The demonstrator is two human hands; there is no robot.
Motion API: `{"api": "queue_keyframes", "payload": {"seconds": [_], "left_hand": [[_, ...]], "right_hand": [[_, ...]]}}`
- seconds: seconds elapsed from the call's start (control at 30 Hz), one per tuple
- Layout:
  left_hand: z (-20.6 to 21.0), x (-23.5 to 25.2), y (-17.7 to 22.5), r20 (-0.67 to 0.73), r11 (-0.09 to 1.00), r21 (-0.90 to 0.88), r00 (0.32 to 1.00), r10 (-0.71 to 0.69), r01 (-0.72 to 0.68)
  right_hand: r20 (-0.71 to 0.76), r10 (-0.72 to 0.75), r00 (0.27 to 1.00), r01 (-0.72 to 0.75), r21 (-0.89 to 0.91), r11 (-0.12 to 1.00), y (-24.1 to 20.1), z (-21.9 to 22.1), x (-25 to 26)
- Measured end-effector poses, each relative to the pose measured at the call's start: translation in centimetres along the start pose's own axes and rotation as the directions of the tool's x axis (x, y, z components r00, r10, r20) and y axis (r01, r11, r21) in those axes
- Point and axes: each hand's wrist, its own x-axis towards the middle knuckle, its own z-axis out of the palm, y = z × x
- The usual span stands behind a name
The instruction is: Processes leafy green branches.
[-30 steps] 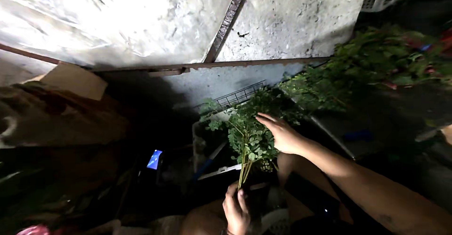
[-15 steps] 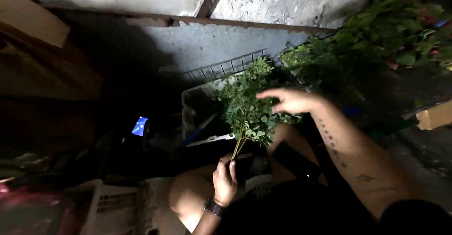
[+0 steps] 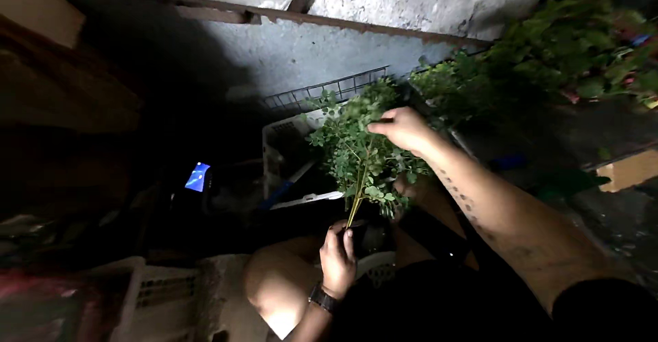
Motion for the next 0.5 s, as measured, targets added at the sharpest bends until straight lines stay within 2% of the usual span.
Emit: {"api": "queue_keyframes", "payload": {"seconds": [0.07,0.13,0.23,0.3,0.33,0.37,0.4,0.43,0.5], "left_hand": [[0.2,0.0,0.1,-0.003,0.998,-0.040,0.999,-0.041,0.041],[0.5,0.0,0.2,-0.021,0.996,-0.085,0.999,-0.042,0.040],[0.9,0.4,0.5,-0.059,0.993,-0.116,0.998,-0.010,0.003],[0.3,1.1,0.5,-0.026,0.997,-0.075,1.000,0.002,-0.004],[-0.3,1.7,0.5,-0.007,0.998,-0.056,1.000,0.016,-0.016],[-1.0,2.3,0.5,0.011,0.998,-0.038,0.999,0.041,-0.040],[-1.8,3.0,0.8,0.033,0.996,-0.025,0.996,0.081,-0.080],[-2.8,3.9,1.2,0.058,0.990,-0.009,0.988,0.143,-0.143],[-5.0,6.1,2.3,0.130,0.949,0.044,0.944,0.304,-0.311]], "right_hand": [[-0.034,-0.026,0.999,0.028,0.081,0.996,-0.2,-0.7,-1.0],[-0.047,0.010,0.999,-0.007,0.055,0.998,0.7,-0.7,-0.7],[-0.049,0.031,0.998,-0.040,-0.190,0.981,4.3,-0.2,1.7],[-0.107,-0.099,0.989,0.054,-0.360,0.932,4.4,-0.7,2.0],[-0.099,-0.235,0.967,0.182,-0.376,0.908,3.3,-1.2,1.2],[-0.019,-0.397,0.918,0.363,-0.366,0.857,1.8,-1.3,-0.1],[0.116,-0.555,0.823,0.559,-0.333,0.760,0.2,-1.2,-1.3],[0.299,-0.647,0.701,0.713,-0.316,0.626,-1.1,-0.6,-2.1],[0.640,-0.604,0.475,0.878,-0.308,0.365,-3.0,1.2,-2.8]]}}
